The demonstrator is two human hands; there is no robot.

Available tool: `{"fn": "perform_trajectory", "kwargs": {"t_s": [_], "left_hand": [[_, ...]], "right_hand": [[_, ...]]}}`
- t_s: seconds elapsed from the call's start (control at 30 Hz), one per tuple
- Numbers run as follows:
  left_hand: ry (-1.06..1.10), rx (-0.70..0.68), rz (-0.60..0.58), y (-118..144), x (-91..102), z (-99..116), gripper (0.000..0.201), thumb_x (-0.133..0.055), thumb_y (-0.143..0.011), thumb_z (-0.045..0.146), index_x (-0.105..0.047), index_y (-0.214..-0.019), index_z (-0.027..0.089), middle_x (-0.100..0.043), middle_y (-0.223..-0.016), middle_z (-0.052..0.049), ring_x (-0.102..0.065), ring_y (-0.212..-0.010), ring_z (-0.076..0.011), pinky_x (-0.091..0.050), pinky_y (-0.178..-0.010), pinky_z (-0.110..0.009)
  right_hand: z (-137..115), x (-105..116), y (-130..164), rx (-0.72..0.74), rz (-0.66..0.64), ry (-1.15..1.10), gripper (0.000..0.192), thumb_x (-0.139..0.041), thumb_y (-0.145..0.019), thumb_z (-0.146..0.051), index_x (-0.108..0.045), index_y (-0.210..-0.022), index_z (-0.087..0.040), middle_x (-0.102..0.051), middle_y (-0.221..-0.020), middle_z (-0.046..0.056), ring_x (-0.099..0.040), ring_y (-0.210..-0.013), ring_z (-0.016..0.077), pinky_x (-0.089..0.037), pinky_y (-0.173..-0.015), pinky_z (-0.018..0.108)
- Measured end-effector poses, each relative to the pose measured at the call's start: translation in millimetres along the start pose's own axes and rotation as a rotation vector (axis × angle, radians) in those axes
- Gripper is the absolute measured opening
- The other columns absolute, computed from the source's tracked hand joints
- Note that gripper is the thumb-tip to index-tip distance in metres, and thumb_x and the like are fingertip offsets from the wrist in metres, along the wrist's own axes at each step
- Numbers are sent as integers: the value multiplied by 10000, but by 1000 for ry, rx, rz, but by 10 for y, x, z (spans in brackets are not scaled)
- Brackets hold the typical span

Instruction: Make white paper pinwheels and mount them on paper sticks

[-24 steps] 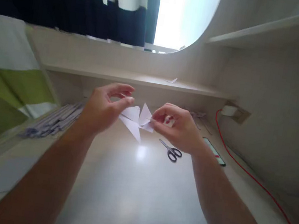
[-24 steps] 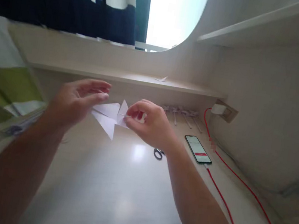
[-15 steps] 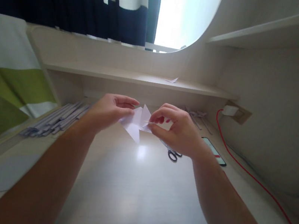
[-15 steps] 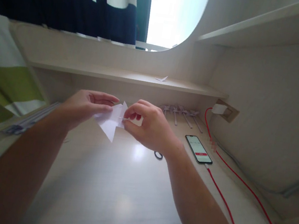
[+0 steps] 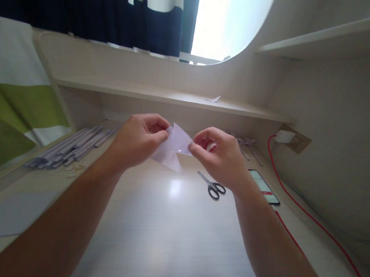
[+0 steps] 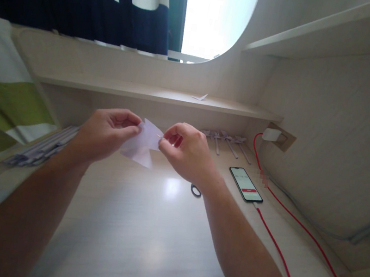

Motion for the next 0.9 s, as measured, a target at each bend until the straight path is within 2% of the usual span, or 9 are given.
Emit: {"fn": "perform_trajectory", "kwargs": {"t_s": [0.13,0.37,0.57,0.7,0.9], "left_hand": [[-7,9,52,1,5,11,122,-709,-785,274,-771,-836,182,-786,-812,-37,-682,-690,-173,-458,-581,-246],[-98,-131,-47,54,-15,135,122,-697,-830,291,-777,-841,199,-768,-796,-13,-684,-710,-169,-476,-632,-254],[-118,-227,-159,113,-78,296,139,-677,-870,281,-784,-855,193,-775,-827,-15,-690,-727,-160,-488,-663,-255],[-61,-232,-162,128,-57,316,160,-665,-887,274,-802,-910,194,-794,-877,-31,-694,-758,-166,-498,-673,-257],[23,-204,-169,120,-40,290,156,-682,-872,281,-803,-895,185,-789,-865,-47,-691,-761,-177,-505,-657,-256]], "right_hand": [[21,6,-5,-43,9,-8,84,-722,-829,-243,-747,-806,-166,-730,-755,20,-610,-638,132,-464,-625,282],[27,17,-4,-75,26,-29,72,-732,-816,-236,-754,-794,-171,-732,-739,14,-612,-620,130,-456,-586,272],[-47,11,18,41,-2,-97,53,-742,-843,-221,-733,-829,-171,-717,-785,4,-609,-662,120,-472,-635,266],[-77,35,15,116,5,-89,20,-741,-849,-183,-733,-833,-174,-697,-828,2,-636,-745,132,-480,-673,267],[-87,48,7,119,-11,-84,18,-735,-854,-169,-729,-838,-176,-686,-840,6,-633,-764,140,-468,-679,278]]}}
Point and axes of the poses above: each hand's wrist, its own y-axis away from the middle knuckle, its own x-axis out of the back of the hand, z = x × y, the point moved 5 cm from there along -y, towards the middle knuckle
